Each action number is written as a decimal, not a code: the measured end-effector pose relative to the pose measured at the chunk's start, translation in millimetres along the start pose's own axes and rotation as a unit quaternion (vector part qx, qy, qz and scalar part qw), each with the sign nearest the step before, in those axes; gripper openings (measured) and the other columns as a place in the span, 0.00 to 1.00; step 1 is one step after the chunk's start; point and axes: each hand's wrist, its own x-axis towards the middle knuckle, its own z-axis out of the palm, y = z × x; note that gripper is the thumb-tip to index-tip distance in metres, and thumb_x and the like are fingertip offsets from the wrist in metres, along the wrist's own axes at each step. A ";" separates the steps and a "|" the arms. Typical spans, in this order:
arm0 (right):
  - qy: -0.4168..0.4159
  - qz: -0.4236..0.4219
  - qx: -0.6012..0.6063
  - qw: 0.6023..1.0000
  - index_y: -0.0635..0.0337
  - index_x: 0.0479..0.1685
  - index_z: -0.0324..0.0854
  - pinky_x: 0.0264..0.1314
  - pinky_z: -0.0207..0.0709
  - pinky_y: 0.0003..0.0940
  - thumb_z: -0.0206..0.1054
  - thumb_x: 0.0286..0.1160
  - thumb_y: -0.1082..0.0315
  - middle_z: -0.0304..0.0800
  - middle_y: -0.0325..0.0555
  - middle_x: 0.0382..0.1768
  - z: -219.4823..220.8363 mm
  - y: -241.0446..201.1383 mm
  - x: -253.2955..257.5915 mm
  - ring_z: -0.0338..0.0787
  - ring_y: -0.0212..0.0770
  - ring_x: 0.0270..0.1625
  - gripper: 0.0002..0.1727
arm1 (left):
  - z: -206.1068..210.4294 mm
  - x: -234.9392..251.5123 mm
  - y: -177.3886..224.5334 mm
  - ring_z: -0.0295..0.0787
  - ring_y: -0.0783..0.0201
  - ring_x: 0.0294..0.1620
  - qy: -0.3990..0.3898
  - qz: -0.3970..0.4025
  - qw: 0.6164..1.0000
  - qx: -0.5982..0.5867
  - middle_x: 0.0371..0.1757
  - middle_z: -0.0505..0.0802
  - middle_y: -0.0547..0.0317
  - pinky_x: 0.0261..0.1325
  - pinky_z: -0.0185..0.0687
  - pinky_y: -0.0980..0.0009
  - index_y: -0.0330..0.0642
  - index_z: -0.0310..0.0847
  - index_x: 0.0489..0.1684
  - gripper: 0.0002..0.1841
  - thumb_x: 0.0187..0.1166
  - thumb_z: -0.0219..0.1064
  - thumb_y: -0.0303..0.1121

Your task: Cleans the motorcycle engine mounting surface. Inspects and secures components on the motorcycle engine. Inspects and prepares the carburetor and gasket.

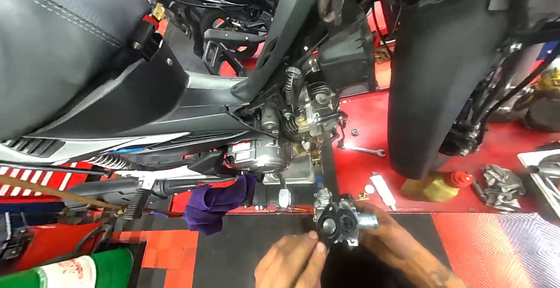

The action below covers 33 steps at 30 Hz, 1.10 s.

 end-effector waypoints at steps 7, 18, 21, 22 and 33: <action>-0.023 -0.005 0.015 1.000 0.54 0.62 0.88 0.51 0.91 0.37 0.71 0.77 0.70 0.93 0.48 0.56 13.3 2.5 4.4 0.95 0.40 0.51 0.16 | -13.4 -2.4 7.3 0.90 0.65 0.59 -0.004 0.013 1.000 0.000 0.58 0.91 0.61 0.67 0.85 0.69 0.46 0.85 0.56 0.12 0.76 0.73 0.30; -0.046 -0.003 0.018 0.999 0.55 0.65 0.86 0.52 0.90 0.38 0.70 0.78 0.68 0.92 0.49 0.58 19.1 2.2 10.2 0.94 0.41 0.53 0.17 | -10.0 -8.8 9.0 0.90 0.63 0.60 0.023 -0.008 1.000 0.008 0.58 0.91 0.59 0.68 0.87 0.68 0.44 0.82 0.54 0.12 0.75 0.72 0.28; -0.045 -0.009 0.017 0.999 0.55 0.65 0.86 0.50 0.90 0.39 0.71 0.78 0.67 0.92 0.50 0.58 19.8 2.2 12.2 0.94 0.42 0.52 0.18 | -5.9 -5.0 9.8 0.90 0.63 0.64 0.022 -0.069 0.997 -0.014 0.67 0.89 0.57 0.67 0.88 0.68 0.44 0.78 0.58 0.12 0.80 0.66 0.27; -0.044 -0.013 0.019 0.999 0.56 0.65 0.85 0.50 0.90 0.40 0.71 0.78 0.68 0.91 0.51 0.58 19.7 1.8 12.2 0.94 0.43 0.51 0.18 | -3.5 -4.5 10.2 0.90 0.62 0.66 0.036 -0.106 0.992 -0.052 0.69 0.89 0.57 0.67 0.89 0.66 0.46 0.77 0.60 0.11 0.83 0.64 0.28; 0.032 -0.037 -0.005 0.999 0.55 0.64 0.84 0.48 0.90 0.42 0.71 0.78 0.66 0.91 0.55 0.54 9.5 -10.1 -2.2 0.94 0.46 0.46 0.16 | -3.9 -5.3 16.6 0.95 0.42 0.55 0.120 -0.460 0.780 -0.406 0.64 0.90 0.35 0.57 0.94 0.51 0.39 0.71 0.48 0.03 0.88 0.56 0.28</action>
